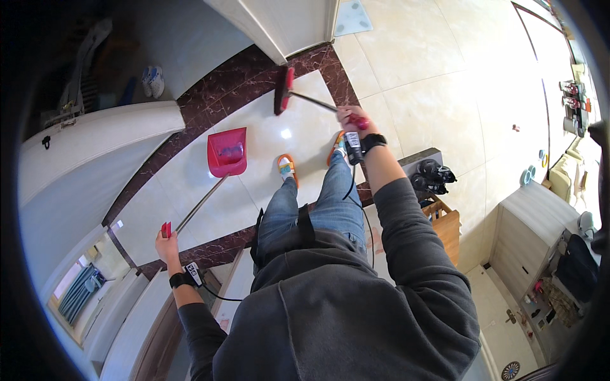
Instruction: The person sweeps a tiled floor using a broom and dustpan, moving debris into the dustpan. They reposition a small cushion and a plastic stool to access different areas, then continue sweeping across the room and into the hallway.
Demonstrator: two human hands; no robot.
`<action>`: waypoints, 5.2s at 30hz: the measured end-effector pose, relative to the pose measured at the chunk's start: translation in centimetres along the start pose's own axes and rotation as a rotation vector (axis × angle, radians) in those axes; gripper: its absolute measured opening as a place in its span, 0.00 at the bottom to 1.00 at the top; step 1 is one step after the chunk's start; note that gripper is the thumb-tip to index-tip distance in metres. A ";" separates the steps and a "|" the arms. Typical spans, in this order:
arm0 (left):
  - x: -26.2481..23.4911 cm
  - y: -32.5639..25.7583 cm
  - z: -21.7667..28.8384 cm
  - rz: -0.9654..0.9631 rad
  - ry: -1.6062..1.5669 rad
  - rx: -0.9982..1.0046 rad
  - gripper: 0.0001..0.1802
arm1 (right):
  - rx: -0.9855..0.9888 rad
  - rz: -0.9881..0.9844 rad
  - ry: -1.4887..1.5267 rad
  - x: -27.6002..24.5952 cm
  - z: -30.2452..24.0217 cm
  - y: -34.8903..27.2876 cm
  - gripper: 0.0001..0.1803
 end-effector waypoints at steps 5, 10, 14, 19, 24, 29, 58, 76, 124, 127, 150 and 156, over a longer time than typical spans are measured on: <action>0.7 -1.1 4.6 -0.004 0.090 -0.015 0.14 | -0.091 -0.217 0.144 -3.3 -8.4 -8.9 0.11; 2.1 -0.5 6.8 -0.022 0.070 -0.001 0.14 | -0.137 -0.343 0.124 -6.7 -10.1 -16.1 0.16; 3.5 0.4 6.8 -0.021 0.057 -0.002 0.15 | -0.364 0.119 0.146 -7.3 -8.6 -19.6 0.16; 5.4 0.5 7.3 -0.019 -0.047 0.068 0.16 | -0.491 0.606 -0.419 -4.5 -2.5 -21.8 0.04; 5.8 0.2 9.6 -0.083 -0.129 0.093 0.14 | -0.450 0.397 -0.309 -2.1 0.7 -21.5 0.03; 5.8 0.1 13.6 -0.147 -0.045 0.158 0.13 | -0.339 0.336 -0.550 -0.3 1.6 -12.5 0.09; 7.3 -5.1 23.4 -0.106 0.066 0.212 0.15 | -0.190 0.025 -0.284 -2.0 -13.3 -20.4 0.14; 6.3 -8.6 32.2 -0.071 0.258 0.321 0.15 | -0.532 0.157 -0.122 -8.4 -21.4 -24.0 0.17; 11.7 -19.2 63.0 -0.293 0.233 1.179 0.18 | -0.888 0.676 0.066 -6.2 8.8 -37.3 0.26; 13.6 -19.9 68.2 -0.364 0.198 1.330 0.19 | -0.873 0.718 0.216 -4.5 13.1 -34.9 0.24; 24.5 -21.6 96.0 -0.937 0.229 1.759 0.15 | -0.899 0.950 1.489 -5.8 23.9 -0.2 0.07; 25.8 -21.6 98.4 -0.973 0.234 1.674 0.11 | -0.892 0.961 1.563 -9.8 13.1 -3.3 0.07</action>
Point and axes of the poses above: each hand's wrist, its own y-axis towards the middle knuckle, its own x-axis out of the palm, z = x × y, the point moved 2 cm from there along y, towards the middle knuckle, and after that the axes turned 14 degrees about -y, right-handed, at the moved point
